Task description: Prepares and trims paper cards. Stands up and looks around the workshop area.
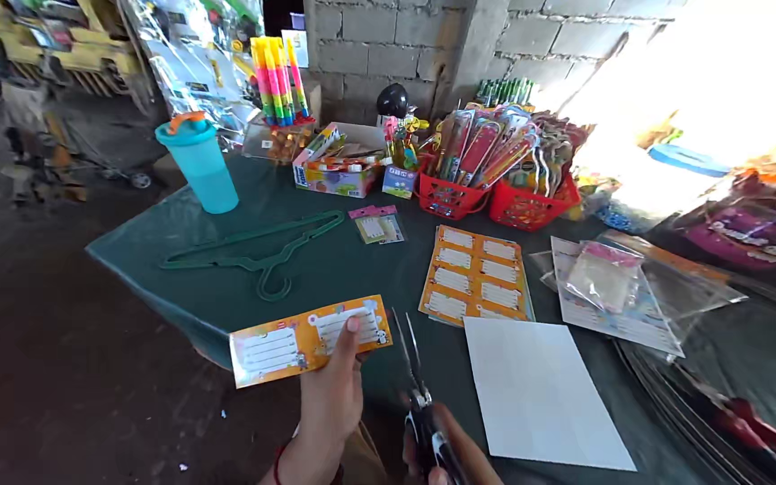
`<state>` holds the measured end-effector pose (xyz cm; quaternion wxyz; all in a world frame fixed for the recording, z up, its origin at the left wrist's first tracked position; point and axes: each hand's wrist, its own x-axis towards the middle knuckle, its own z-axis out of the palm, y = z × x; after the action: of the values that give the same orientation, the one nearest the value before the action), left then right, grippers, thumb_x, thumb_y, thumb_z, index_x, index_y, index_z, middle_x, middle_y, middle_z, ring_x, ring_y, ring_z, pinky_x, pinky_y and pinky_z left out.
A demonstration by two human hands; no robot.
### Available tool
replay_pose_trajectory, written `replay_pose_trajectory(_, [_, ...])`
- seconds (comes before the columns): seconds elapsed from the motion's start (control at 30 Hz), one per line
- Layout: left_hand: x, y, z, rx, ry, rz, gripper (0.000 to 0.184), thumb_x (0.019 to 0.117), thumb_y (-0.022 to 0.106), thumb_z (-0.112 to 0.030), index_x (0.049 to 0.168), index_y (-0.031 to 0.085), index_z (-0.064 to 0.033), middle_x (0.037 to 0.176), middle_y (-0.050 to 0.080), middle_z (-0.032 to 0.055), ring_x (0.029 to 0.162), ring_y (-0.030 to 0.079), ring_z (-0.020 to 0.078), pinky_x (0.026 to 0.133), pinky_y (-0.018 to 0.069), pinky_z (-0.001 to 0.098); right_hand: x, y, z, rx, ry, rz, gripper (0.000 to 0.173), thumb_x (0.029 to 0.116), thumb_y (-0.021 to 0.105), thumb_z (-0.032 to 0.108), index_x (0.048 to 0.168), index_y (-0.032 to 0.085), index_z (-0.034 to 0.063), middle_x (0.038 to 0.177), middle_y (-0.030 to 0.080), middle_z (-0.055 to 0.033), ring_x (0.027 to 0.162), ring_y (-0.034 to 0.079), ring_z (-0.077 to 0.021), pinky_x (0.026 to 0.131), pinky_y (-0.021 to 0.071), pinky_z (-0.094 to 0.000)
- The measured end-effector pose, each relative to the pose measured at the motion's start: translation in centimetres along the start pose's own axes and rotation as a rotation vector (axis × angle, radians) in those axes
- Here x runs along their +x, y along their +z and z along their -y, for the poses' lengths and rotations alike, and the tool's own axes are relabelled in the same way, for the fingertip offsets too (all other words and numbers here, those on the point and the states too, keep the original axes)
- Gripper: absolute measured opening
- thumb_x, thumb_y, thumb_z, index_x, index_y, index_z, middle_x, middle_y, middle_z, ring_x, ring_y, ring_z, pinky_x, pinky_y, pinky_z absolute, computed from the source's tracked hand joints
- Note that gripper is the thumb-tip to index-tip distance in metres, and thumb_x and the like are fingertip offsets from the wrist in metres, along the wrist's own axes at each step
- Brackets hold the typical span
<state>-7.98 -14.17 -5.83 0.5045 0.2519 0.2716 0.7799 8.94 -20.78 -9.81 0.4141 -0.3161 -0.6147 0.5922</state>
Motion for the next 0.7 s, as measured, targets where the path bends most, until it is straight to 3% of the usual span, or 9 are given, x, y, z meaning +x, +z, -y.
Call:
replay_pose_trajectory(0.4, [-2.2, 2.7, 2.1, 0.024, -0.091, 0.064, 0.019, 0.0968, 0.064, -0.004, 0.115, 0.059, -0.0022, 0.102, 0.076, 0.0146, 0.089, 0.077, 0.0273, 0.073, 0.0661, 0.0377, -1.8, -0.8, 0.2, -0.108, -0.091, -0.101, 0.084, 0.0994, 0.055, 0.055, 0.138, 0.037, -0.0170, 0.095, 0.062, -0.0033, 0.084, 0.059, 0.0001, 0.076, 0.0520, -0.0200])
replay_pose_trajectory(0.7, [-2.3, 3.0, 2.2, 0.053, -0.049, 0.095, 0.019, 0.0964, 0.066, -0.004, 0.114, 0.059, -0.0028, 0.103, 0.076, 0.0138, 0.091, 0.077, 0.0272, 0.074, 0.0662, 0.0378, -1.8, -1.0, 0.6, -0.147, -0.110, -0.137, 0.079, 0.0996, 0.057, 0.050, 0.138, 0.040, -0.0170, 0.093, 0.063, -0.0039, 0.081, 0.059, 0.0004, 0.075, 0.0521, -0.0191])
